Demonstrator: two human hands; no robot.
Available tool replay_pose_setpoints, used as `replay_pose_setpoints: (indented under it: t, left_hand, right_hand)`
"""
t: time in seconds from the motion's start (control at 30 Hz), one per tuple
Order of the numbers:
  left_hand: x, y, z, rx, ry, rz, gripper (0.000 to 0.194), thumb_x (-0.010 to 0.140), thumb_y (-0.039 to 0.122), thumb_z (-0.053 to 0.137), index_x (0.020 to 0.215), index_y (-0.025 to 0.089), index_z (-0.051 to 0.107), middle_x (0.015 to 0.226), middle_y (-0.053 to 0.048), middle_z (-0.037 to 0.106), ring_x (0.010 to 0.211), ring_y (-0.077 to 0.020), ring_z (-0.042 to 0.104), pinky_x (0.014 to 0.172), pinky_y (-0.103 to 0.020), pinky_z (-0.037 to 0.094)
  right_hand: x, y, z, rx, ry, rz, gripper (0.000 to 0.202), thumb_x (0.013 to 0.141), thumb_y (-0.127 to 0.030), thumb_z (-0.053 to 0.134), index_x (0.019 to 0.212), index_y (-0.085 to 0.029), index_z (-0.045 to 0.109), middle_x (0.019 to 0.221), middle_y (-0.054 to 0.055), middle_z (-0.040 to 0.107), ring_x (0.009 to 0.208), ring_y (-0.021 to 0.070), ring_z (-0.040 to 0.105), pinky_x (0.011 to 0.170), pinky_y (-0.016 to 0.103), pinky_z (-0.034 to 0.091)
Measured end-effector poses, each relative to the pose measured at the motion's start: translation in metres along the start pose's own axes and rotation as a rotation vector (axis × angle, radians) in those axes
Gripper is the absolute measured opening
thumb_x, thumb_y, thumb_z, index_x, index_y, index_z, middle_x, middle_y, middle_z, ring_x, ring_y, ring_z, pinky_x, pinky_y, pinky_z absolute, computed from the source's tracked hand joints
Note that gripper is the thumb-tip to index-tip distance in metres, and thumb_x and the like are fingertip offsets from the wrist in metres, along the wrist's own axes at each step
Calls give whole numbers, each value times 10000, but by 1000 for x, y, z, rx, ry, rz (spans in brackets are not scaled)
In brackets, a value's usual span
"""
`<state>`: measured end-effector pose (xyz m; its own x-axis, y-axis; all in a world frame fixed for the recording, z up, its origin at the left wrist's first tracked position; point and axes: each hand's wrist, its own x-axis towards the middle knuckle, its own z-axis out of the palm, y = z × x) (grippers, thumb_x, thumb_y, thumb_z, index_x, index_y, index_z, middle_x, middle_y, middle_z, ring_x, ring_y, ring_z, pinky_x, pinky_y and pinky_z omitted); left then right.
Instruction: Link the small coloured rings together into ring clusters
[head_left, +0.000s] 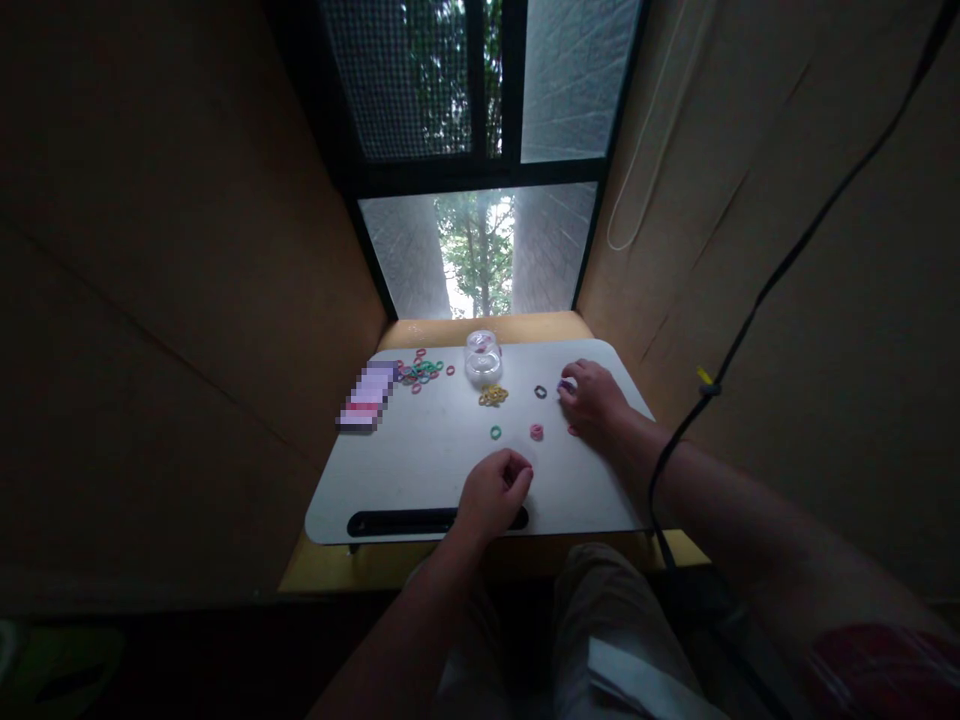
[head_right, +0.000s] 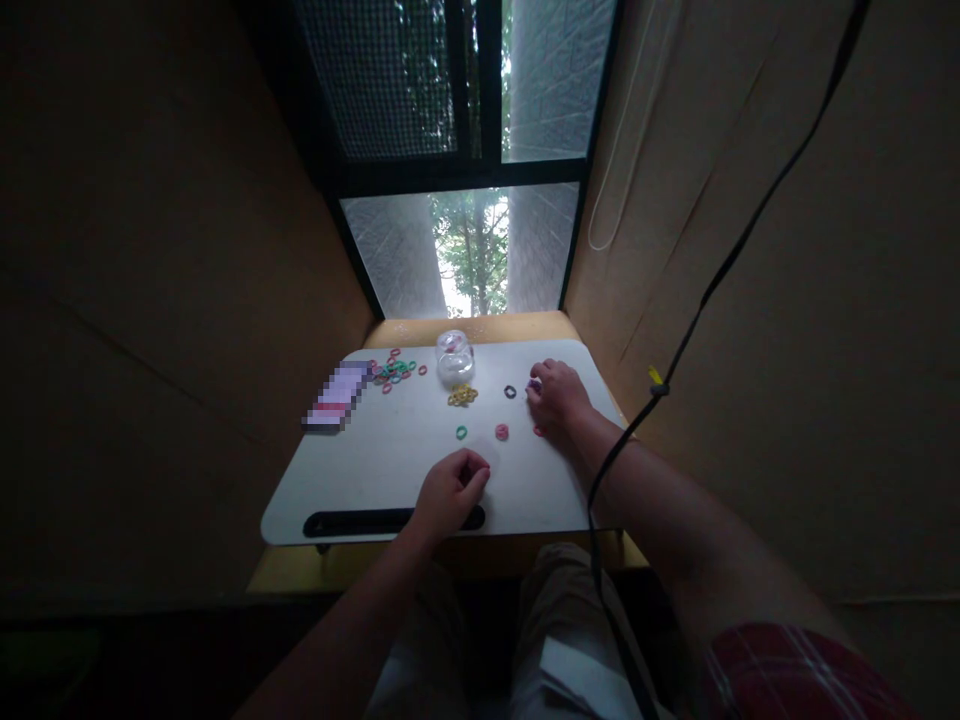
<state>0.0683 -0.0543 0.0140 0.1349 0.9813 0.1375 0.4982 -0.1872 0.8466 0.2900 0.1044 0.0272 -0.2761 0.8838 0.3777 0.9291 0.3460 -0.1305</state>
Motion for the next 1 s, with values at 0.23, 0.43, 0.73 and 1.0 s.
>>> replay_pose_setpoints:
  t: [0.23, 0.43, 0.73, 1.0]
  left_hand:
    - [0, 0, 0, 17, -3, 7, 149, 817, 308, 531, 809, 188, 619, 696, 19, 597, 624, -102, 514, 596, -232, 372]
    - [0, -1, 0, 17, -1, 15, 147, 818, 311, 531, 816, 191, 616, 709, 19, 601, 621, -100, 515, 598, -233, 378]
    - [0, -2, 1, 28, 8, 14, 155, 815, 315, 530, 814, 187, 617, 695, 14, 594, 600, -103, 499, 588, -238, 371]
    - [0, -1, 1, 51, 8, 12, 160, 814, 317, 528, 808, 185, 618, 694, 9, 593, 620, -111, 508, 596, -240, 367]
  right_hand:
    - [2, 1, 5, -74, -102, -41, 246, 855, -269, 490, 965, -174, 689, 993, 99, 660, 879, 206, 557, 820, 307, 365]
    - [-6, 2, 1, -50, -58, -19, 289, 834, -308, 516, 1044, -179, 667, 1027, 105, 657, 918, 227, 556, 826, 328, 359]
    - [-32, 50, 0, -29, 6, 113, 398, 768, -332, 569, 1137, -197, 632, 1131, 97, 630, 1005, 262, 541, 842, 363, 374]
    - [-26, 47, -3, -39, -63, 47, 251, 822, -277, 534, 988, -203, 708, 1027, 90, 648, 908, 212, 547, 810, 309, 383]
